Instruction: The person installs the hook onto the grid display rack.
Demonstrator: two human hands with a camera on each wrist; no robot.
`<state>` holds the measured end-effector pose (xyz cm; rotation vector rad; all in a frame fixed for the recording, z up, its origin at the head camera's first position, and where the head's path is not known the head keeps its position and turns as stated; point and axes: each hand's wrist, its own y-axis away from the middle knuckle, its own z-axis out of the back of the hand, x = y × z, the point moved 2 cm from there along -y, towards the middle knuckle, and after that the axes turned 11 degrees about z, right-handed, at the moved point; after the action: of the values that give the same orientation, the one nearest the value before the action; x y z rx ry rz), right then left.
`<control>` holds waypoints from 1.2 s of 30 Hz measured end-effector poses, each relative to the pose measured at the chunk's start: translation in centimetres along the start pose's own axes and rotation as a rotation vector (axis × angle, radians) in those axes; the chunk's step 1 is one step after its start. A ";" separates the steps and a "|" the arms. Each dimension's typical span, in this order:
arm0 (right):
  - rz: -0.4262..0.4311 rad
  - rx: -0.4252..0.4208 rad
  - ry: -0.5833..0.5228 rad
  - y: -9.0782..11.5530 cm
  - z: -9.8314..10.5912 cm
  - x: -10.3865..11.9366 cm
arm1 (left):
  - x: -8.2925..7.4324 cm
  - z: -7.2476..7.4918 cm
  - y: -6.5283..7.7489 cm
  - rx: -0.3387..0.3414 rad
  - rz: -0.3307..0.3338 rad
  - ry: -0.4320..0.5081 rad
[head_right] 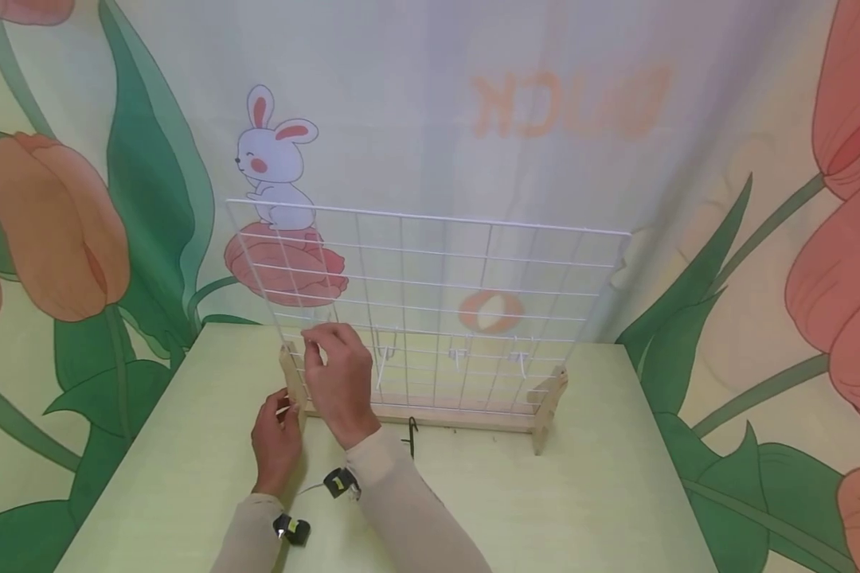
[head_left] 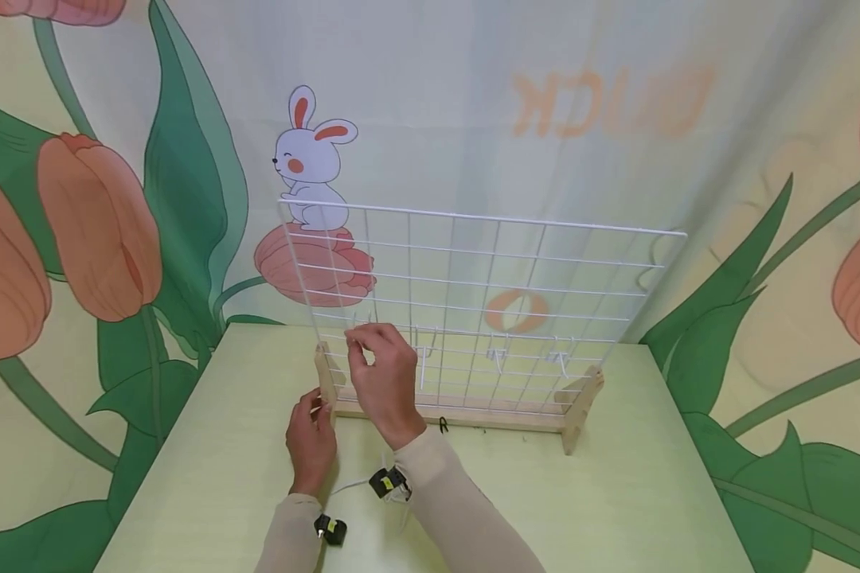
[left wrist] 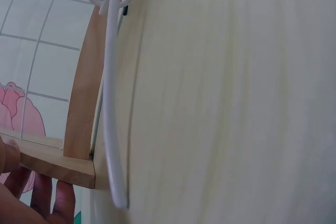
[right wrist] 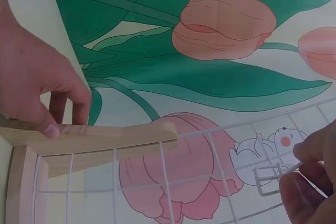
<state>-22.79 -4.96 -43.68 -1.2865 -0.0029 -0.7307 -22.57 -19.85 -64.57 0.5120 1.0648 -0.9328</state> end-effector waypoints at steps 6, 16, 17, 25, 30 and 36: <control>-0.013 0.036 0.003 1.1 -0.2 -0.7 | 0.2 -0.2 0.1 0.006 -0.003 0.000; 0.016 0.067 -0.006 3.0 -0.3 -1.5 | 0.2 -0.2 0.0 0.007 -0.026 0.009; 0.016 0.069 -0.008 3.2 -0.3 -1.6 | 0.2 -0.1 0.0 0.007 -0.025 0.008; -0.031 0.088 -0.092 4.4 0.1 -1.5 | -0.1 -0.2 -0.1 0.001 -0.022 -0.001; -0.047 0.109 -0.116 5.8 0.7 -1.3 | 0.1 -0.1 -0.3 0.020 -0.015 0.010; 0.005 0.158 -0.090 8.8 1.9 -1.8 | 0.4 0.1 -0.2 0.047 0.017 0.031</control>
<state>-19.07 -1.59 -51.42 -1.1669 -0.1280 -0.6552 -22.63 -20.18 -64.84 0.5754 1.0667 -0.9393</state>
